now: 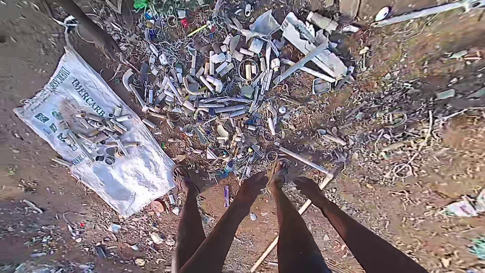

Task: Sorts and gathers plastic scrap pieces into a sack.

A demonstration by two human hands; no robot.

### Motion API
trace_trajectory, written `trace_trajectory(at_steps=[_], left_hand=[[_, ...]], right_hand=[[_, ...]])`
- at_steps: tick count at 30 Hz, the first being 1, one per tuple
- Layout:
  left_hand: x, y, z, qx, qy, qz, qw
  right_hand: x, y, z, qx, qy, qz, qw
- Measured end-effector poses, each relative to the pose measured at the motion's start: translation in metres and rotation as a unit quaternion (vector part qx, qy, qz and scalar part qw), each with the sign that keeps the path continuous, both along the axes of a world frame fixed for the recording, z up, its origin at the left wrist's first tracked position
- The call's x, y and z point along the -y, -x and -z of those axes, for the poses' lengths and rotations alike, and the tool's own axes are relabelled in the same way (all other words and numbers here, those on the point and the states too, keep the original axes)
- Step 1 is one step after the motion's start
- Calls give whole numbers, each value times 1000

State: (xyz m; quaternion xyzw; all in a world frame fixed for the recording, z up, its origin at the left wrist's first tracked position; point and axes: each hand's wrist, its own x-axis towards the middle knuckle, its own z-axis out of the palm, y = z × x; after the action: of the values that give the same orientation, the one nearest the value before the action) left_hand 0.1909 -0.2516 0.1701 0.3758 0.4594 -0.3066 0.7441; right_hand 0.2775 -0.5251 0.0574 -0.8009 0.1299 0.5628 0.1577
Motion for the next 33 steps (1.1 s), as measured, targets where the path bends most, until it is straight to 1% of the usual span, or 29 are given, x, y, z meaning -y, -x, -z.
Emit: trace_trajectory(at_steps=[1, 2, 3, 5, 7, 8, 9, 11, 13, 14, 17, 21, 23, 26, 27, 29, 31, 32, 33], left_hand=[[4, -4, -10, -5, -19, 6, 1000], [6, -6, -19, -18, -42, 3, 999], [8, -4, -29, -32, -64, -9, 997], [4, 2, -48, -50, -104, -52, 992], [-3, 14, -53, -72, -140, -77, 985], [-8, 18, -50, -80, -152, -84, 982], [-14, 23, -44, -89, -162, -85, 979], [-23, 37, -25, -117, -176, -87, 974], [-35, 47, 3, -135, -181, -70, 971], [-41, 53, 18, -141, -179, -49, 973], [-65, 72, 57, -151, -171, -7, 974], [-102, 97, 90, -154, -170, 1, 973], [-122, 105, 104, -151, -177, -11, 973], [-142, 119, 130, -149, -183, -48, 971], [-148, 119, 137, -150, -180, -63, 970], [-164, 105, 139, -167, -171, -90, 967], [-176, 93, 141, -191, -170, -113, 960], [-180, 89, 142, -200, -173, -124, 956], [-184, 85, 142, -212, -174, -135, 952]], right_hand=[[18, -15, -3, 15, 4, 57, 998], [29, -29, -8, 24, 6, 85, 996], [37, -40, -11, 36, 6, 84, 996], [36, -55, -12, 45, -7, 43, 998], [13, -62, -11, 43, -31, -20, 998], [-3, -66, -8, 45, -44, -48, 997], [-20, -67, 1, 47, -54, -66, 995], [-50, -54, 33, 55, -68, -74, 993], [-88, -47, 65, 24, -62, -101, 993], [-105, -43, 84, 28, -67, -114, 991], [-173, -28, 141, 79, -97, -119, 985], [-267, -8, 198, 111, -69, -117, 984], [-309, -3, 223, 124, -37, -151, 980], [-351, 6, 249, 117, 44, -169, 978], [-360, 7, 255, 111, 60, -174, 977], [-367, 9, 263, 95, 73, -197, 973], [-358, 18, 260, 80, 31, -179, 980], [-351, 23, 252, 72, -22, -142, 987], [-343, 31, 240, 60, -99, -91, 989]])
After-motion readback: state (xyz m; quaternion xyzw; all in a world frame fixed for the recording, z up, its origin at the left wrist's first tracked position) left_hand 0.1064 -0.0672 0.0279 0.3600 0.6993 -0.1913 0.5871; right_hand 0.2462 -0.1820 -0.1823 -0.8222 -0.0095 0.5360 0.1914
